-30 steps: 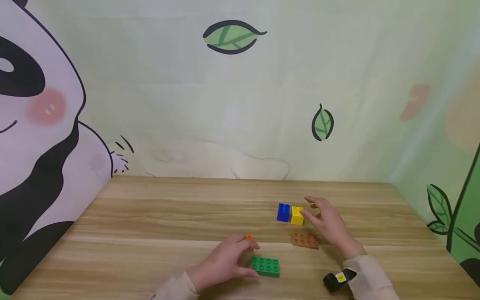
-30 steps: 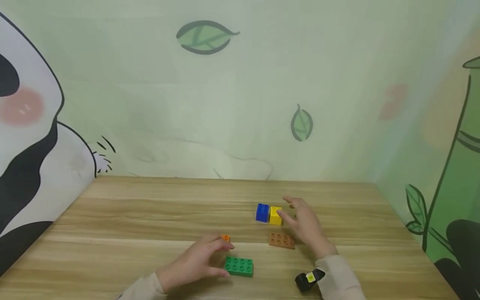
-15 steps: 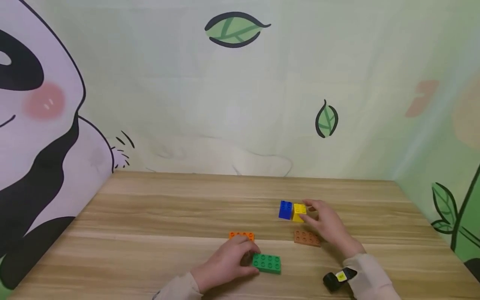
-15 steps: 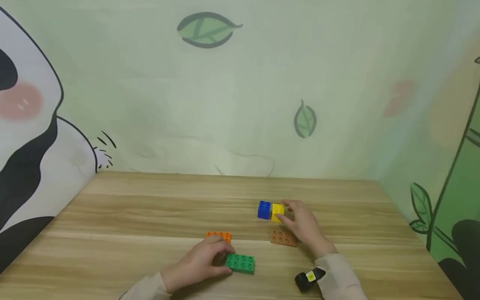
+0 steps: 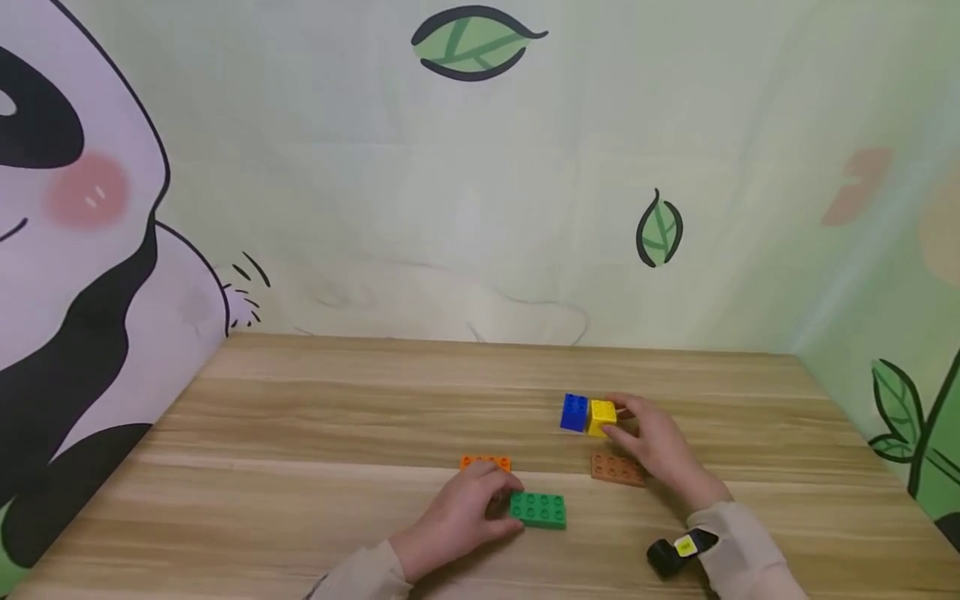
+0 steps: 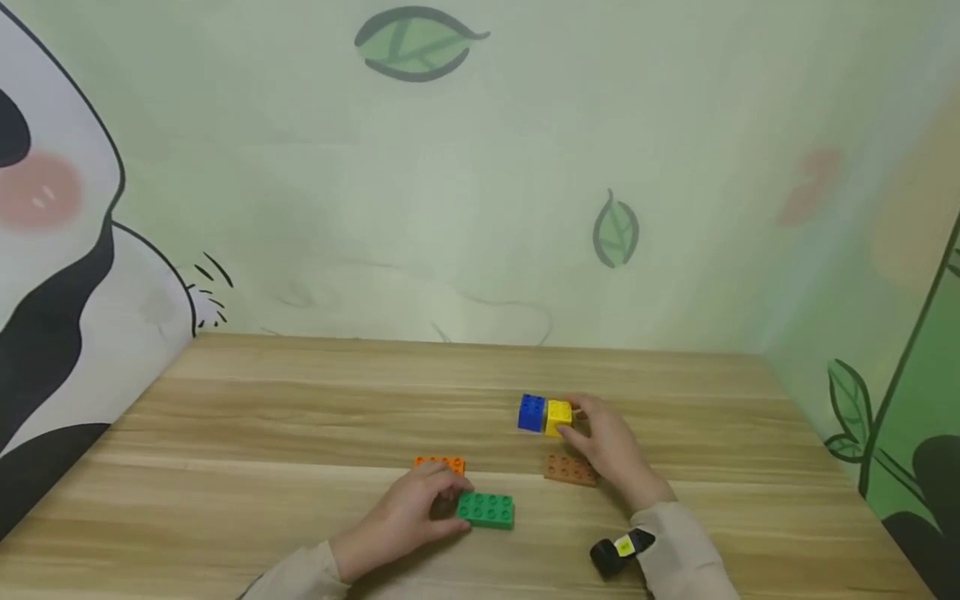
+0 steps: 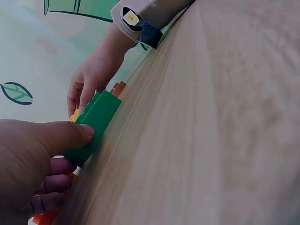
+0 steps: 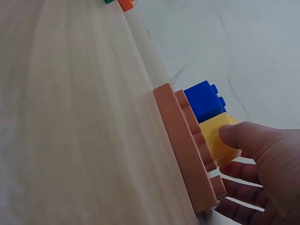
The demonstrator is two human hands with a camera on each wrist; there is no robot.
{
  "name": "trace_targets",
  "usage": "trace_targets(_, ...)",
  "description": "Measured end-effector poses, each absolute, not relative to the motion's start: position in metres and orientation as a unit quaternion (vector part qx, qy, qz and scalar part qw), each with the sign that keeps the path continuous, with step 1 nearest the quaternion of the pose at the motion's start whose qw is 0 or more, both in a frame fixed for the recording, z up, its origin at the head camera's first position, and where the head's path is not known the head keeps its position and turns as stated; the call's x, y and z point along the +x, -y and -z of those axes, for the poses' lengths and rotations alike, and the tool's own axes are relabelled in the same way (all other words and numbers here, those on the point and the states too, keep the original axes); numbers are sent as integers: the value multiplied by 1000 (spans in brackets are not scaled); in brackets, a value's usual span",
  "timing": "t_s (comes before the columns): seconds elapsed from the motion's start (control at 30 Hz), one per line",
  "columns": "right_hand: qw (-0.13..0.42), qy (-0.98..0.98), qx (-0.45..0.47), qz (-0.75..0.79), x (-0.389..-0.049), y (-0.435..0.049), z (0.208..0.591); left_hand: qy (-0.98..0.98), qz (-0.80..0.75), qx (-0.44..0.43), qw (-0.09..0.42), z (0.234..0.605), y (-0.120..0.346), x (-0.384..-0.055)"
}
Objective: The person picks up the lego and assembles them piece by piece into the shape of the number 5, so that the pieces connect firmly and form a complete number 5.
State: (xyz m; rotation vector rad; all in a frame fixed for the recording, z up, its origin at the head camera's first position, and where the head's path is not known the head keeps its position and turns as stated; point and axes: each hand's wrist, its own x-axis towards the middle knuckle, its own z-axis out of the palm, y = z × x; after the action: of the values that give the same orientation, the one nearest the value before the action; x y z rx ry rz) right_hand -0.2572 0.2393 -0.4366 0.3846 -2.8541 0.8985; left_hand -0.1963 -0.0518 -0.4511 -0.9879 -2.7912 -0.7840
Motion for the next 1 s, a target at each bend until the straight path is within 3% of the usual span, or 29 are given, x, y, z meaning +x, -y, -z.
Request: trace_targets(1.0, 50, 947, 108, -298, -256, -245, 429, 913, 249, -320, 53, 453, 54, -196)
